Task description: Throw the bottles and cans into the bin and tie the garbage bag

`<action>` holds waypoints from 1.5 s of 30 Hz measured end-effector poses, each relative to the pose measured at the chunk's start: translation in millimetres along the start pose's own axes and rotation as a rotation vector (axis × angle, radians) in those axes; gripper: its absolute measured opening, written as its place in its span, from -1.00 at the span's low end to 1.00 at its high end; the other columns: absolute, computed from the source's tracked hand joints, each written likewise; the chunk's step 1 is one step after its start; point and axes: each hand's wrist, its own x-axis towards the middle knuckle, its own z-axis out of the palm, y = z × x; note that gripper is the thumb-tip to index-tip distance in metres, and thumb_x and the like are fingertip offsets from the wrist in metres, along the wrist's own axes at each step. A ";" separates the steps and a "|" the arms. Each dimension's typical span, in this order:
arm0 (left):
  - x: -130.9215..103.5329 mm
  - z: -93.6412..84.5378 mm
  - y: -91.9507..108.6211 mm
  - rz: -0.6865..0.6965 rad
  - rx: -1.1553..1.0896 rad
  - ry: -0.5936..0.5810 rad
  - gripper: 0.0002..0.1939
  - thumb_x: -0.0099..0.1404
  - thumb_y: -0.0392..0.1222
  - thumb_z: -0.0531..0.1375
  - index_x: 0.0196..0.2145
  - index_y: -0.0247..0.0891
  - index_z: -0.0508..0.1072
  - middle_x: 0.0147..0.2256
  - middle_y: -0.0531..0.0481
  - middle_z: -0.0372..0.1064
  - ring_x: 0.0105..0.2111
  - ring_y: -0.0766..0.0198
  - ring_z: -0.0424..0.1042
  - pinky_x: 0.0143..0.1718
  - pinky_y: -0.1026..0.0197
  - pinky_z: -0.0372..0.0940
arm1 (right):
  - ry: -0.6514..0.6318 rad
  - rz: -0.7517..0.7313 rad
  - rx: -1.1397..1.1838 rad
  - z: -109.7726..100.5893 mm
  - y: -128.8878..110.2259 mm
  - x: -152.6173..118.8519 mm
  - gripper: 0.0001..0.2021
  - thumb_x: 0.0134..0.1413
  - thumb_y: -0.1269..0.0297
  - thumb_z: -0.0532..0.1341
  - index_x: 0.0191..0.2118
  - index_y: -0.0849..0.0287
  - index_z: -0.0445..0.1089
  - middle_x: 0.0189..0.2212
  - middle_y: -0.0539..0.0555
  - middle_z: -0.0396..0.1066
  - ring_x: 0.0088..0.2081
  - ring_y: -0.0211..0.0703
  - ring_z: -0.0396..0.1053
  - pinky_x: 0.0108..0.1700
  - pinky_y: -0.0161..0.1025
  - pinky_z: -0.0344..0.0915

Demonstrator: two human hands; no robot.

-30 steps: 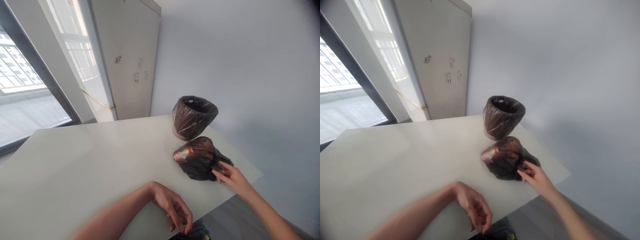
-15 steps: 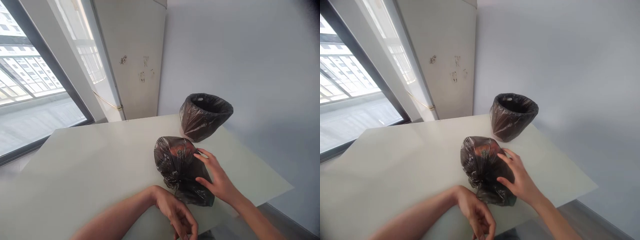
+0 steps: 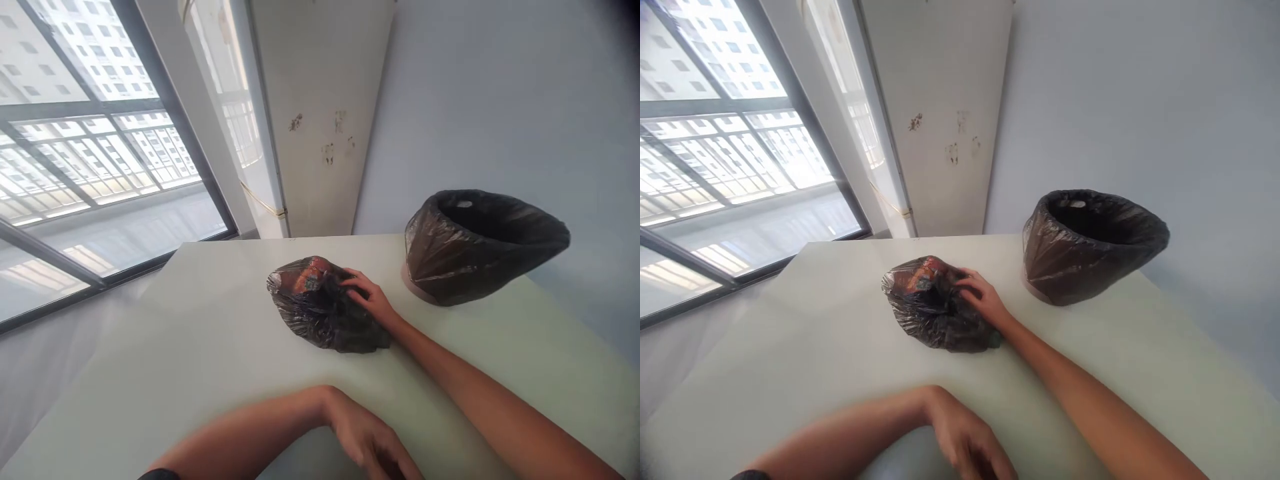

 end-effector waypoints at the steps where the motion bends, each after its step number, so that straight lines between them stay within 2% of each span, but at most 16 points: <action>1: -2.7 3.7 4.5 0.018 0.053 0.017 -0.63 -0.02 -0.25 0.55 -0.35 -0.30 0.47 -0.40 0.07 0.39 -0.34 0.22 0.47 -0.25 0.25 0.43 | 0.020 0.014 0.066 0.7 6.8 13.0 -0.73 0.23 -0.04 0.32 -0.12 -0.01 0.62 0.24 0.12 0.42 0.30 0.13 0.33 0.40 0.12 0.15; 3: -13.7 15.4 20.4 0.032 0.203 0.120 -0.64 0.07 -0.14 0.52 -0.43 -0.27 0.40 -0.44 0.05 0.33 -0.40 0.25 0.40 -0.34 0.26 0.38 | 0.058 0.039 0.161 2.9 18.6 35.1 -0.69 0.13 -0.12 0.36 -0.23 0.01 0.62 0.11 0.11 0.52 0.20 0.14 0.42 0.34 0.10 0.23; 5: -33.2 30.4 41.8 0.061 0.432 0.353 -0.67 0.18 -0.05 0.46 -0.38 -0.24 0.41 -0.43 0.05 0.33 -0.44 0.31 0.33 -0.39 0.26 0.31 | 0.086 0.051 0.214 4.6 27.8 50.0 -0.63 0.08 -0.18 0.38 -0.24 0.02 0.60 0.01 0.10 0.57 0.12 0.14 0.47 0.27 0.09 0.29; 9: -90.2 50.6 73.1 0.007 0.936 1.111 -0.74 0.39 -0.06 0.28 -0.40 -0.20 0.37 -0.52 0.10 0.25 -0.52 0.36 0.22 -0.46 0.24 0.18 | 0.177 0.064 0.305 2.3 38.3 58.5 -0.61 0.13 -0.20 0.33 -0.16 0.01 0.56 -0.04 0.08 0.58 0.08 0.10 0.47 0.22 0.03 0.32; 12: -130.7 48.5 72.2 -0.068 1.259 1.703 -0.66 0.47 -0.15 0.15 -0.48 -0.21 0.24 -0.58 0.15 0.09 -0.57 0.40 0.08 -0.52 0.26 0.06 | 0.231 0.084 0.356 -0.4 39.1 55.5 -0.67 0.22 -0.13 0.28 -0.15 0.00 0.55 -0.02 0.06 0.55 0.07 0.05 0.44 0.20 -0.03 0.31; 13: -140.4 45.9 69.0 -0.092 1.345 1.851 -0.66 0.48 -0.17 0.14 -0.48 -0.21 0.24 -0.58 0.15 0.08 -0.57 0.40 0.09 -0.52 0.27 0.06 | 0.233 0.094 0.369 -0.5 37.9 54.3 -0.69 0.24 -0.10 0.26 -0.15 0.00 0.55 -0.02 0.06 0.55 0.06 0.04 0.44 0.18 -0.05 0.32; 15: -152.6 40.5 62.4 -0.125 1.457 2.009 -0.76 0.49 -0.20 0.13 -0.39 -0.22 0.33 -0.53 0.13 0.17 -0.52 0.39 0.18 -0.48 0.30 0.14 | 0.229 0.109 0.395 0.8 33.6 52.1 -0.73 0.28 -0.05 0.24 -0.19 0.02 0.54 -0.04 0.04 0.54 0.01 0.00 0.44 0.13 -0.08 0.34; 17: -157.2 36.6 58.7 -0.134 1.551 2.049 -0.93 0.48 -0.22 0.16 -0.19 -0.23 0.43 -0.40 0.06 0.31 -0.40 0.34 0.31 -0.35 0.30 0.28 | 0.195 0.103 0.425 2.8 27.3 50.2 -0.74 0.28 -0.01 0.24 -0.29 0.05 0.48 -0.03 0.04 0.52 -0.03 -0.02 0.43 0.07 -0.11 0.34; 20: -158.8 32.4 58.2 -0.171 1.665 2.079 -0.67 0.43 -0.18 0.25 0.12 -0.21 0.41 -0.17 -0.09 0.36 -0.15 0.20 0.38 -0.08 0.14 0.39 | 0.030 0.037 0.419 4.5 18.5 47.5 -0.69 0.22 0.04 0.31 -0.45 0.11 0.35 -0.04 0.05 0.49 -0.04 -0.02 0.41 0.06 -0.12 0.30; 21: -159.5 31.3 58.5 -0.183 1.685 2.097 -0.63 0.42 -0.18 0.26 0.15 -0.20 0.41 -0.12 -0.12 0.34 -0.10 0.17 0.37 -0.04 0.10 0.40 | -0.023 0.014 0.407 4.7 16.8 46.8 -0.67 0.21 0.06 0.33 -0.46 0.12 0.32 -0.05 0.06 0.49 -0.05 -0.03 0.40 0.07 -0.12 0.29; 23: -161.7 29.6 58.4 -0.167 1.726 2.099 -0.74 0.43 -0.23 0.25 0.06 -0.18 0.47 -0.10 -0.12 0.30 -0.09 0.17 0.35 -0.03 0.08 0.40 | -0.055 0.007 0.403 5.1 15.9 46.0 -0.67 0.22 0.07 0.32 -0.47 0.12 0.31 -0.07 0.06 0.49 -0.06 -0.04 0.39 0.06 -0.12 0.28; 26: -165.0 30.7 57.0 -0.077 1.775 2.067 -0.87 0.44 -0.34 0.17 -0.11 -0.21 0.49 -0.10 -0.13 0.29 -0.09 0.19 0.35 -0.05 0.08 0.39 | 0.069 0.116 0.460 7.2 20.6 46.7 -0.73 0.26 0.02 0.29 -0.36 0.08 0.42 -0.11 0.05 0.52 -0.09 -0.04 0.41 0.02 -0.12 0.31; 31: -167.0 40.2 56.6 0.097 1.817 1.972 -0.81 0.44 -0.40 0.08 -0.07 -0.21 0.39 -0.01 -0.21 0.37 0.01 0.10 0.38 0.02 -0.04 0.37 | 0.294 0.242 0.530 11.7 33.2 51.0 -0.71 0.24 -0.09 0.26 -0.30 0.02 0.40 -0.21 0.00 0.55 -0.20 -0.04 0.44 -0.08 -0.12 0.38; 35: -168.3 44.4 60.3 0.255 1.871 1.811 -0.80 0.43 -0.41 0.06 -0.07 -0.21 0.34 -0.25 -0.09 0.45 -0.22 0.16 0.42 -0.10 0.01 0.32 | 0.347 0.263 0.551 13.2 37.7 54.3 -0.71 0.17 -0.08 0.29 -0.30 0.02 0.33 -0.21 -0.01 0.56 -0.22 -0.04 0.46 -0.11 -0.12 0.39; 41: -165.1 45.1 61.8 0.238 1.882 1.507 -0.82 0.45 -0.28 0.06 -0.03 -0.27 0.37 -0.47 0.05 0.36 -0.51 0.28 0.25 -0.29 0.11 0.21 | 0.426 0.286 0.584 12.2 38.8 57.9 -0.75 0.08 0.00 0.29 -0.27 0.01 0.30 -0.29 -0.04 0.55 -0.25 -0.05 0.47 -0.16 -0.14 0.39; 45: -161.2 47.9 57.7 0.186 1.848 1.388 -0.87 0.43 -0.26 0.08 -0.10 -0.24 0.37 -0.55 0.13 0.29 -0.58 0.32 0.23 -0.21 0.07 0.29 | 0.522 0.281 0.590 10.0 39.8 59.0 -0.76 0.08 -0.01 0.28 -0.27 0.01 0.33 -0.31 -0.06 0.50 -0.24 -0.09 0.44 -0.13 -0.18 0.37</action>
